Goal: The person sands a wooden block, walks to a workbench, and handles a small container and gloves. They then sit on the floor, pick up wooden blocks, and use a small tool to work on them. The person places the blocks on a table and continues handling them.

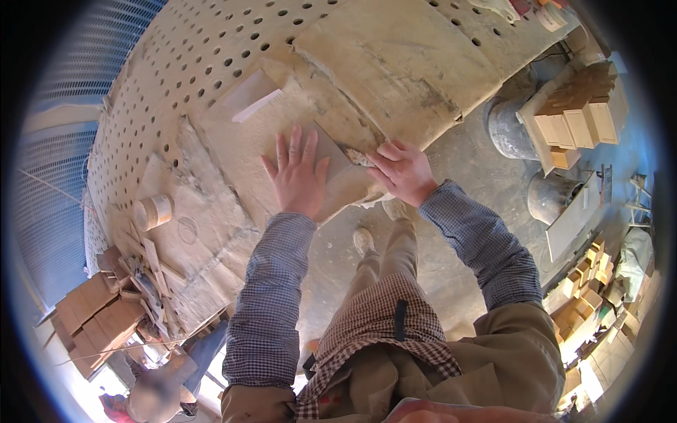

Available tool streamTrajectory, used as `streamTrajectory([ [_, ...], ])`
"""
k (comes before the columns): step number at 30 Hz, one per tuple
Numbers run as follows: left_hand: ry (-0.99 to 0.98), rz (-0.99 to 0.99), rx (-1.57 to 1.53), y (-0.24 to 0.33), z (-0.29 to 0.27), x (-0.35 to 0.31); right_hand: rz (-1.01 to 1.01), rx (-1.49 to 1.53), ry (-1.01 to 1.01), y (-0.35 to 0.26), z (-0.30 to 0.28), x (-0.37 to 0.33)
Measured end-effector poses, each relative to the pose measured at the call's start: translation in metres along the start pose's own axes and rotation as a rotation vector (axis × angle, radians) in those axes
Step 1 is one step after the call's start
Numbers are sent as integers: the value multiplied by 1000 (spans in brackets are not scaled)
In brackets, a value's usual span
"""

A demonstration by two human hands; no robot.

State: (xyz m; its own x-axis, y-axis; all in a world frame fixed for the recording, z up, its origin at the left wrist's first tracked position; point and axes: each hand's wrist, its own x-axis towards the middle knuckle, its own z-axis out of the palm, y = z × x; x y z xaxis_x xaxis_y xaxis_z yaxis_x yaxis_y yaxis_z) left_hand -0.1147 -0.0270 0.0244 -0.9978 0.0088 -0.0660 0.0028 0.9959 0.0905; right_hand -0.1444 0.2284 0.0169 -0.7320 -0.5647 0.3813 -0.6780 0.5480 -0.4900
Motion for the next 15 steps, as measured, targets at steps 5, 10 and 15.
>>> streamTrajectory([
  [5, -15, -10, 14, 0, 0, 0, -39, 23, 92, -5, 3, 0],
  [10, -35, -10, 14, 1, -1, 0, -38, 23, 41, -9, 4, 0],
  [15, -44, -6, -10, 1, -2, 0, 1, 36, 8, -12, 8, -3],
])
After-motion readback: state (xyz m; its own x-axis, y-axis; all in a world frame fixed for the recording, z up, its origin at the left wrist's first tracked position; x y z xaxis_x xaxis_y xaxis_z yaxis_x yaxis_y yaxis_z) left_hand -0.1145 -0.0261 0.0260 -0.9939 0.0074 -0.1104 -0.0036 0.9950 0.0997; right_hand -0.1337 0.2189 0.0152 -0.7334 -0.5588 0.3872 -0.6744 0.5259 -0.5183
